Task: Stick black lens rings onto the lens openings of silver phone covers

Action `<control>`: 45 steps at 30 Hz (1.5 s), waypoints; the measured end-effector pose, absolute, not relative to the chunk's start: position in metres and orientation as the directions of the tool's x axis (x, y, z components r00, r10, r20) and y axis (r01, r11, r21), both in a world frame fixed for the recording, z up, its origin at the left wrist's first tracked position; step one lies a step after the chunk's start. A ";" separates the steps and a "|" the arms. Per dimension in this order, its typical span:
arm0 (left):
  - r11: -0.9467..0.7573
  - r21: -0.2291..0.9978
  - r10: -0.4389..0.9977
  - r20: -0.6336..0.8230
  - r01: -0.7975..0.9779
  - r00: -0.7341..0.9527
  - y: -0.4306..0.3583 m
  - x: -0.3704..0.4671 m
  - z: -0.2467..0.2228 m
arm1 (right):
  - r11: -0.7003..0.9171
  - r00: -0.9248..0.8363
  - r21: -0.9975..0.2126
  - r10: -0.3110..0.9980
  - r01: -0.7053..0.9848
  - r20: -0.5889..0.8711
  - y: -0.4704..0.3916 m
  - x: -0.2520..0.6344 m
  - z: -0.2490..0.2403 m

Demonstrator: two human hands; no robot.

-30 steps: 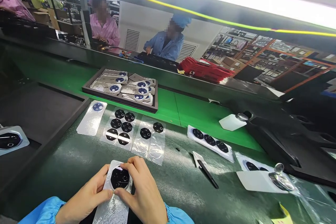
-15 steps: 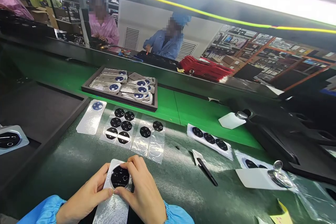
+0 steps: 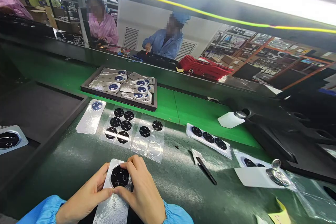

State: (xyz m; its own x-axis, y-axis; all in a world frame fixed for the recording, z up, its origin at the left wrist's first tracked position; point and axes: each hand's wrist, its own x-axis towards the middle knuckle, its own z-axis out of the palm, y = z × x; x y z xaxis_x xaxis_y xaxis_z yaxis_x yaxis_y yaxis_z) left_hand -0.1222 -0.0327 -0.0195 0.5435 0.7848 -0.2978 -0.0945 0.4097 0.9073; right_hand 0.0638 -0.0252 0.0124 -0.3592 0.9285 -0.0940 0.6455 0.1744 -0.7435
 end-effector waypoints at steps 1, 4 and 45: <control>0.406 0.910 0.785 -0.301 -0.085 0.541 -0.033 -0.122 -0.019 | 0.170 -0.357 -0.742 0.929 0.648 -0.099 -0.025 0.064 0.013; 0.402 0.914 0.788 -0.313 -0.058 0.530 -0.033 -0.122 -0.017 | 0.165 -0.354 -0.741 0.930 0.652 -0.104 -0.025 0.063 0.014; 0.277 0.956 0.897 -0.294 0.099 0.331 -0.041 -0.121 -0.020 | 0.444 -0.363 -0.669 0.892 0.596 0.268 -0.041 0.060 -0.008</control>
State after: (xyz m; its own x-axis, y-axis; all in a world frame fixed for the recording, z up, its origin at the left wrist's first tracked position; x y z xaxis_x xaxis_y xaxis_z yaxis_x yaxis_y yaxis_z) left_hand -0.1214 -0.0415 -0.0200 0.3311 0.8967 -0.2938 0.0987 0.2768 0.9559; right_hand 0.0603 -0.0409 -0.0084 -0.3632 0.8922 0.2684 0.5959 0.4439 -0.6692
